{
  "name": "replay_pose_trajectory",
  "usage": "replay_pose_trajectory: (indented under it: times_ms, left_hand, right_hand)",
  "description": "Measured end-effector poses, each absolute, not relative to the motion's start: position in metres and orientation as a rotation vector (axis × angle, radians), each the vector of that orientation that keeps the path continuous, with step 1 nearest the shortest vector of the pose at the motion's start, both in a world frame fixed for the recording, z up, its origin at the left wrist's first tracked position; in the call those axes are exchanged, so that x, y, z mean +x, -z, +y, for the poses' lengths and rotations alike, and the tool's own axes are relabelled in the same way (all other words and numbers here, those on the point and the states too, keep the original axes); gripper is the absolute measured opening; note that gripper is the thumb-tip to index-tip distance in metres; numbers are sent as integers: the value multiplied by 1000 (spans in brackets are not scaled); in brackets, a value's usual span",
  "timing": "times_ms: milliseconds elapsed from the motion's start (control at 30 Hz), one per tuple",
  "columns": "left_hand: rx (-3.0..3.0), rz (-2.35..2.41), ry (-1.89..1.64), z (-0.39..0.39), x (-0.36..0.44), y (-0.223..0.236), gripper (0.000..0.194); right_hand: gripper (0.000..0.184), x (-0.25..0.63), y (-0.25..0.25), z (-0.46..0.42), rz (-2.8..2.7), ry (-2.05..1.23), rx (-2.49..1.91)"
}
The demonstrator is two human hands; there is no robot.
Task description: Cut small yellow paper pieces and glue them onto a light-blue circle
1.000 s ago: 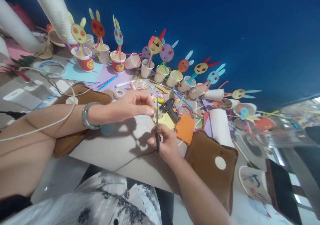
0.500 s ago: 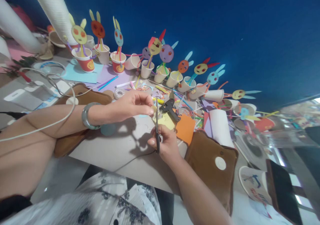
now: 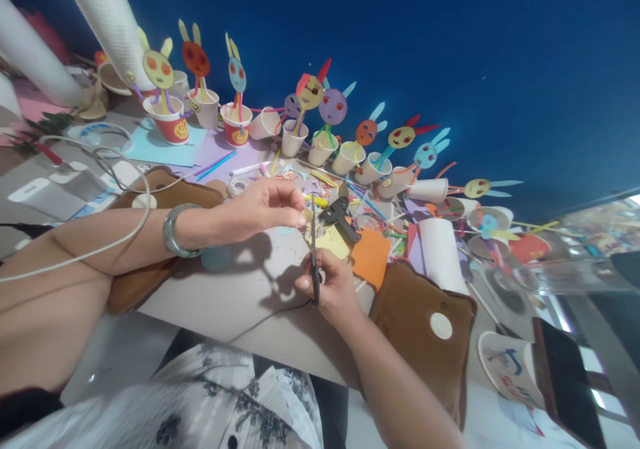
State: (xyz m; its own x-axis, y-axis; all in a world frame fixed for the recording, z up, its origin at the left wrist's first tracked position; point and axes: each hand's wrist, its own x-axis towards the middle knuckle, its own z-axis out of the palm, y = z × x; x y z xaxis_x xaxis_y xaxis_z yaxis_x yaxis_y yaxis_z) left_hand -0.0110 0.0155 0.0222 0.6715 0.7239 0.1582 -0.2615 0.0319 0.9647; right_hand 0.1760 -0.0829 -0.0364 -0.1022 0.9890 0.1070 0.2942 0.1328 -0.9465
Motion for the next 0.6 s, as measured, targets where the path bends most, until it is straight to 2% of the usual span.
replay_pose_trajectory:
  times_ms: [167,367,600]
  left_hand:
    - [1371,452,-819,16,-11,-23,13]
    - [1358,543,-870,17,-8,-24,38]
    - [1364,430,-799,16,-10,-19,14]
  right_hand:
    - [62,176,37,-82,-1534,-1030,-1283]
    - [61,177,36,-82,-1525,-1005,-1295]
    - [60,176,37,-81,-1526,-1012,-1292]
